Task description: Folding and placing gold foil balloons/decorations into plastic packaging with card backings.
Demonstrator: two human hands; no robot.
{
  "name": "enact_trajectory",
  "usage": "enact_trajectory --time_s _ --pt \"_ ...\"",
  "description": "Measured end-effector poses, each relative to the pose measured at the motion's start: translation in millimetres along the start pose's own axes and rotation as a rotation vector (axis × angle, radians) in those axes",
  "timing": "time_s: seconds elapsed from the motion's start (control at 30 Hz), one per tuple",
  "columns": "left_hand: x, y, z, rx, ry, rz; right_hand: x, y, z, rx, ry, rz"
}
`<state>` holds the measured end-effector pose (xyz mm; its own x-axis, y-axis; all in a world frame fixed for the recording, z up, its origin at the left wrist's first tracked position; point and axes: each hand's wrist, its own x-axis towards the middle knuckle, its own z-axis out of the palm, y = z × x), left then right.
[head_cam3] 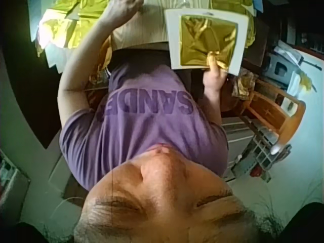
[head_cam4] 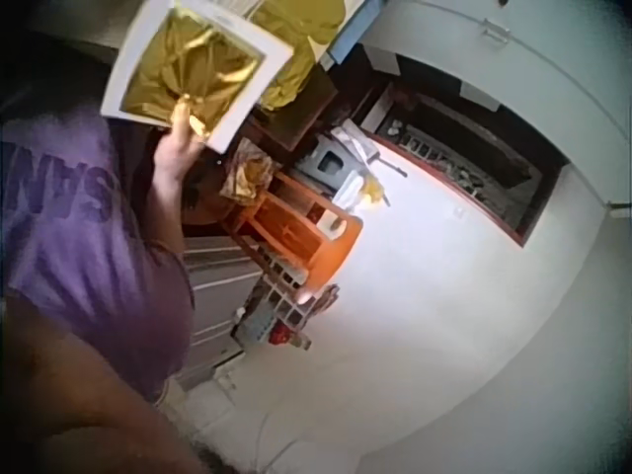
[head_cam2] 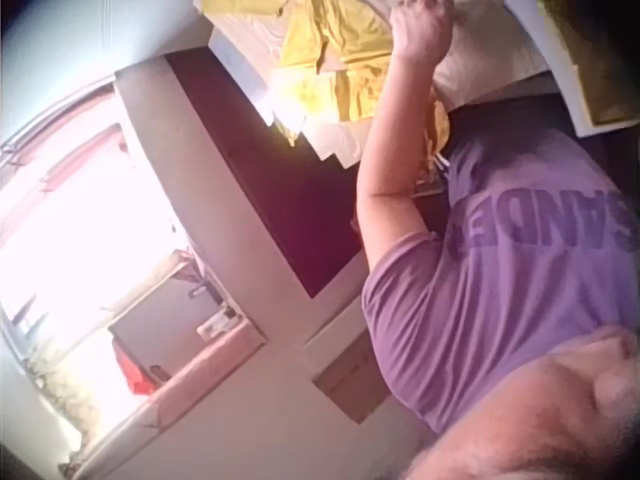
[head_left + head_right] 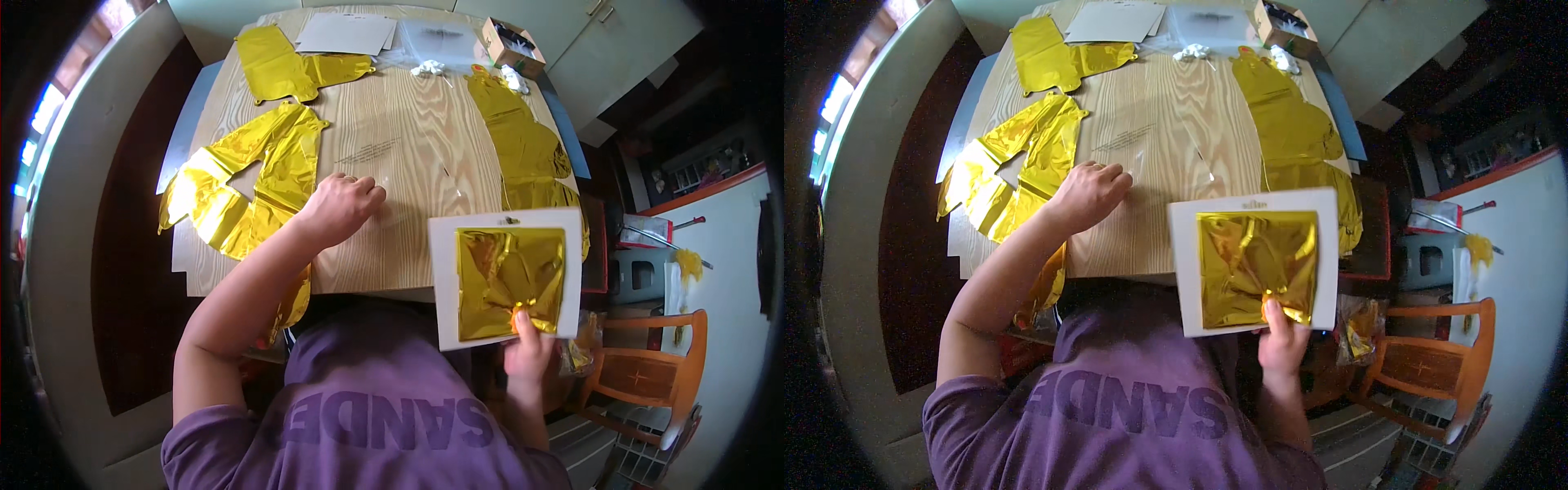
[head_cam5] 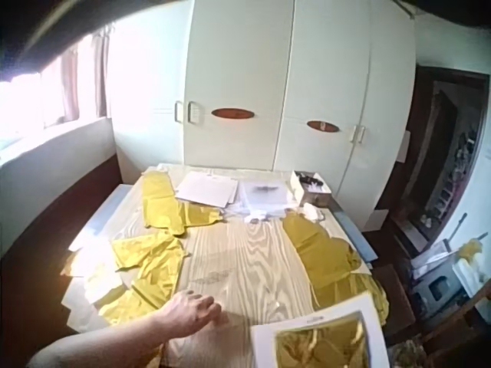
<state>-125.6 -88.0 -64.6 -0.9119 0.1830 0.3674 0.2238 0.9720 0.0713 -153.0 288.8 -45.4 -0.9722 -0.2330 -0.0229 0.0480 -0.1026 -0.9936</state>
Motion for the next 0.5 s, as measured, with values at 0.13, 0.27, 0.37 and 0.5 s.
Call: enact_trajectory --time_s 0.13,0.27,0.37,0.5 --pt "6 13 -7 -0.111 -0.018 -0.038 27 -2 18 0.060 -0.437 0.397" --pt "7 22 -16 -0.186 -0.045 -0.098 37 33 44 0.260 -0.514 0.551" --pt "2 21 -21 -0.199 -0.069 -0.070 41 40 48 0.290 -0.344 0.509" --pt "0 21 -22 -0.213 -0.133 -0.056 22 40 59 0.010 -0.307 0.223"
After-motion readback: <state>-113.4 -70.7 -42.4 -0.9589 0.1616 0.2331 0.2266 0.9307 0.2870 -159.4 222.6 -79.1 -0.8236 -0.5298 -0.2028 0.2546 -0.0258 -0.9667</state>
